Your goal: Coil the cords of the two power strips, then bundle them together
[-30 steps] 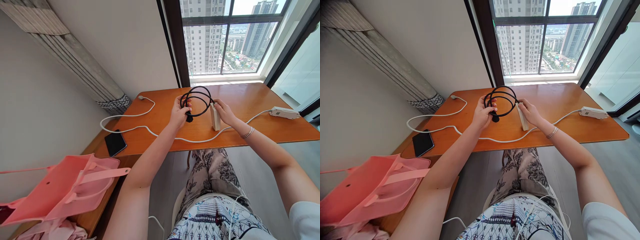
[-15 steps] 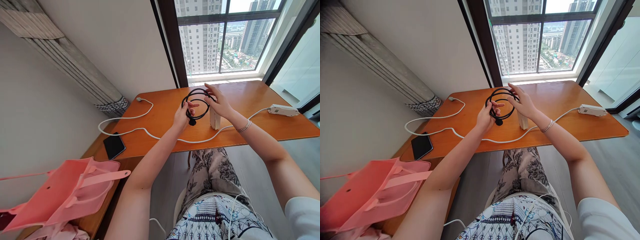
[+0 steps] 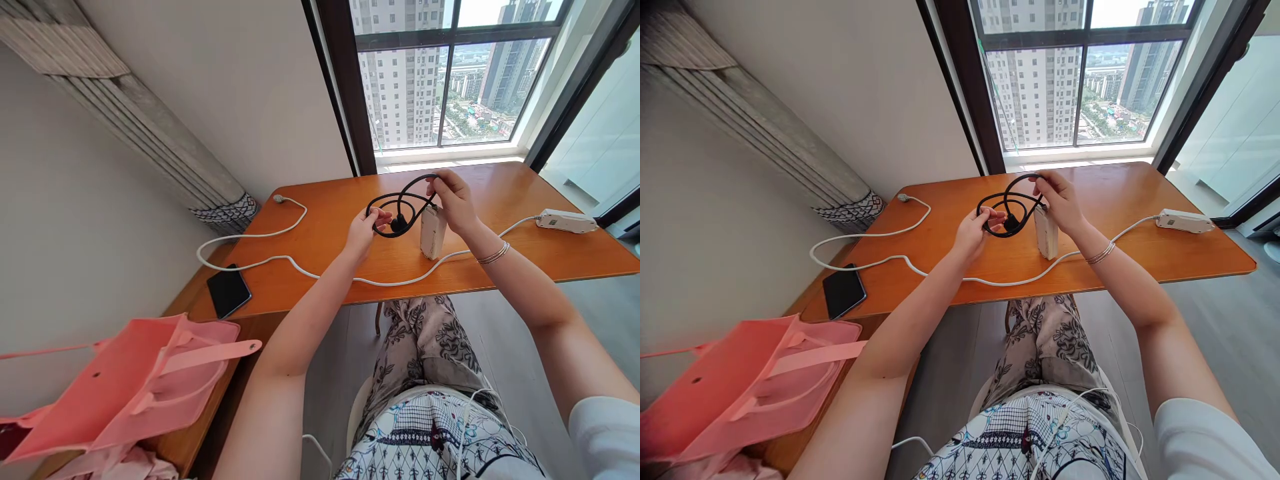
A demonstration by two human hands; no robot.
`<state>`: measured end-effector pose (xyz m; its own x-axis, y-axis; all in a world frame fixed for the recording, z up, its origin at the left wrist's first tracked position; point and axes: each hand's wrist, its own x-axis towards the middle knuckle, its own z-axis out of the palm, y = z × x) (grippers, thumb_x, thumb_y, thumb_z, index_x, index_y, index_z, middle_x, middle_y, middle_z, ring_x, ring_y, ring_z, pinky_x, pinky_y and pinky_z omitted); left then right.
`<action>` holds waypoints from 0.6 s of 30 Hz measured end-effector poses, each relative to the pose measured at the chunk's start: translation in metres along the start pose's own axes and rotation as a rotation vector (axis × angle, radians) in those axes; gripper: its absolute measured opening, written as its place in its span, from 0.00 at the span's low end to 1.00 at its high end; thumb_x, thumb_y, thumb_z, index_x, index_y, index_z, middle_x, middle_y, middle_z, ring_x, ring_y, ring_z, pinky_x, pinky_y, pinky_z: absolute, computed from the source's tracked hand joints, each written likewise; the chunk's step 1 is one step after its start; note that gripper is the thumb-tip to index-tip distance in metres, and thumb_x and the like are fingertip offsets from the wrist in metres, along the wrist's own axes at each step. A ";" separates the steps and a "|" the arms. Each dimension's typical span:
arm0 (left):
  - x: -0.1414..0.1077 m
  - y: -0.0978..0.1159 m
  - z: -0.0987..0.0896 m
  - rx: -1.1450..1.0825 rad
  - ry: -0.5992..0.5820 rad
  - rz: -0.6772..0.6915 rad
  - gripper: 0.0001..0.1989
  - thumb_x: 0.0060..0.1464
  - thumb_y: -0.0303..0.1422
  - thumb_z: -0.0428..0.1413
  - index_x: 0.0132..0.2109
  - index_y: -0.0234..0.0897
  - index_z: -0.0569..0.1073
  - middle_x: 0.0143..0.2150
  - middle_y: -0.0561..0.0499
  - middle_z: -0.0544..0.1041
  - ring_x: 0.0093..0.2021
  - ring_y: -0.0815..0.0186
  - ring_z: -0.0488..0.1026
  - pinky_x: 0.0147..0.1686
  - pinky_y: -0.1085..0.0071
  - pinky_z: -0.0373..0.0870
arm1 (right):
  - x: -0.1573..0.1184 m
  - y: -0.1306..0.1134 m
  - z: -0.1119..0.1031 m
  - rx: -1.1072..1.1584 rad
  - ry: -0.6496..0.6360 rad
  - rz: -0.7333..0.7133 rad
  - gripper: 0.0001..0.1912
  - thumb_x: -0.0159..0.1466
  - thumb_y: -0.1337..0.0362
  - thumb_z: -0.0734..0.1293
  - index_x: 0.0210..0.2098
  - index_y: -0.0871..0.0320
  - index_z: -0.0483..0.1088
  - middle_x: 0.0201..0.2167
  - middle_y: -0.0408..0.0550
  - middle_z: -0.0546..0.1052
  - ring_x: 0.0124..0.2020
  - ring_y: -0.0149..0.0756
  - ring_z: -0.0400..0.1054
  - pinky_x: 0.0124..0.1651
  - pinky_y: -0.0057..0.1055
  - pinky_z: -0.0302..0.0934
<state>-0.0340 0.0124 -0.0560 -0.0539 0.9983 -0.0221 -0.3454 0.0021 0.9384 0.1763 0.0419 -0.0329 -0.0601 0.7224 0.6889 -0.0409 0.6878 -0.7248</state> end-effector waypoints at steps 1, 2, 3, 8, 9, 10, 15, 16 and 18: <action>0.002 -0.003 -0.001 0.029 0.004 0.001 0.09 0.59 0.32 0.61 0.32 0.35 0.71 0.33 0.49 0.82 0.34 0.68 0.81 0.36 0.74 0.71 | 0.000 0.002 0.000 0.041 0.017 0.002 0.20 0.65 0.41 0.67 0.41 0.51 0.74 0.33 0.43 0.73 0.34 0.33 0.69 0.45 0.37 0.70; 0.004 -0.005 -0.002 0.050 0.003 0.006 0.08 0.57 0.31 0.62 0.33 0.35 0.72 0.33 0.49 0.82 0.35 0.68 0.80 0.36 0.75 0.70 | 0.000 0.004 0.001 0.072 0.029 0.004 0.21 0.64 0.40 0.67 0.41 0.51 0.73 0.32 0.43 0.72 0.33 0.32 0.69 0.44 0.37 0.70; 0.007 -0.007 -0.003 0.064 0.000 0.019 0.07 0.56 0.31 0.62 0.33 0.35 0.72 0.34 0.49 0.82 0.35 0.67 0.80 0.35 0.75 0.70 | 0.000 0.005 0.002 0.092 0.039 0.007 0.22 0.63 0.38 0.67 0.41 0.50 0.72 0.32 0.43 0.72 0.32 0.32 0.69 0.43 0.37 0.71; 0.017 -0.020 -0.009 0.187 -0.056 0.200 0.09 0.46 0.25 0.63 0.37 0.36 0.75 0.39 0.48 0.81 0.42 0.65 0.79 0.43 0.70 0.72 | 0.001 0.011 0.005 0.102 0.084 0.009 0.25 0.65 0.35 0.63 0.41 0.50 0.69 0.30 0.42 0.69 0.32 0.32 0.70 0.42 0.36 0.74; 0.019 -0.023 -0.010 0.233 -0.074 0.230 0.12 0.44 0.24 0.63 0.38 0.36 0.75 0.40 0.47 0.81 0.44 0.64 0.79 0.47 0.68 0.73 | 0.001 0.012 0.005 0.094 0.098 0.003 0.25 0.66 0.35 0.61 0.42 0.50 0.68 0.30 0.42 0.69 0.33 0.33 0.70 0.42 0.37 0.74; 0.021 -0.027 -0.011 0.288 -0.086 0.253 0.14 0.42 0.23 0.64 0.40 0.36 0.74 0.43 0.46 0.80 0.45 0.62 0.78 0.49 0.65 0.73 | 0.001 0.012 0.005 0.088 0.113 -0.002 0.25 0.67 0.35 0.60 0.42 0.49 0.68 0.31 0.43 0.69 0.34 0.33 0.71 0.43 0.37 0.74; 0.019 -0.035 -0.016 0.605 0.031 0.464 0.38 0.38 0.29 0.71 0.58 0.38 0.69 0.65 0.36 0.66 0.60 0.51 0.71 0.61 0.54 0.67 | 0.001 0.016 0.006 0.083 0.170 0.020 0.26 0.68 0.35 0.57 0.45 0.48 0.67 0.31 0.44 0.69 0.37 0.35 0.72 0.46 0.39 0.75; 0.017 -0.033 -0.015 0.646 0.050 0.542 0.42 0.39 0.32 0.72 0.61 0.39 0.66 0.68 0.34 0.61 0.63 0.49 0.68 0.64 0.52 0.64 | 0.000 0.016 0.006 0.078 0.175 0.031 0.26 0.68 0.35 0.56 0.46 0.48 0.67 0.31 0.44 0.69 0.37 0.35 0.72 0.46 0.39 0.75; 0.009 -0.027 -0.013 0.716 0.037 0.685 0.43 0.41 0.37 0.73 0.63 0.41 0.65 0.73 0.33 0.55 0.69 0.46 0.61 0.68 0.49 0.56 | -0.001 0.016 0.007 0.069 0.177 0.043 0.27 0.68 0.34 0.55 0.47 0.48 0.67 0.30 0.43 0.69 0.36 0.35 0.73 0.46 0.39 0.74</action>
<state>-0.0372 0.0210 -0.0862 -0.0636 0.7944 0.6041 0.4185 -0.5283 0.7388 0.1689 0.0518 -0.0456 0.1124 0.7566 0.6441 -0.1110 0.6537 -0.7486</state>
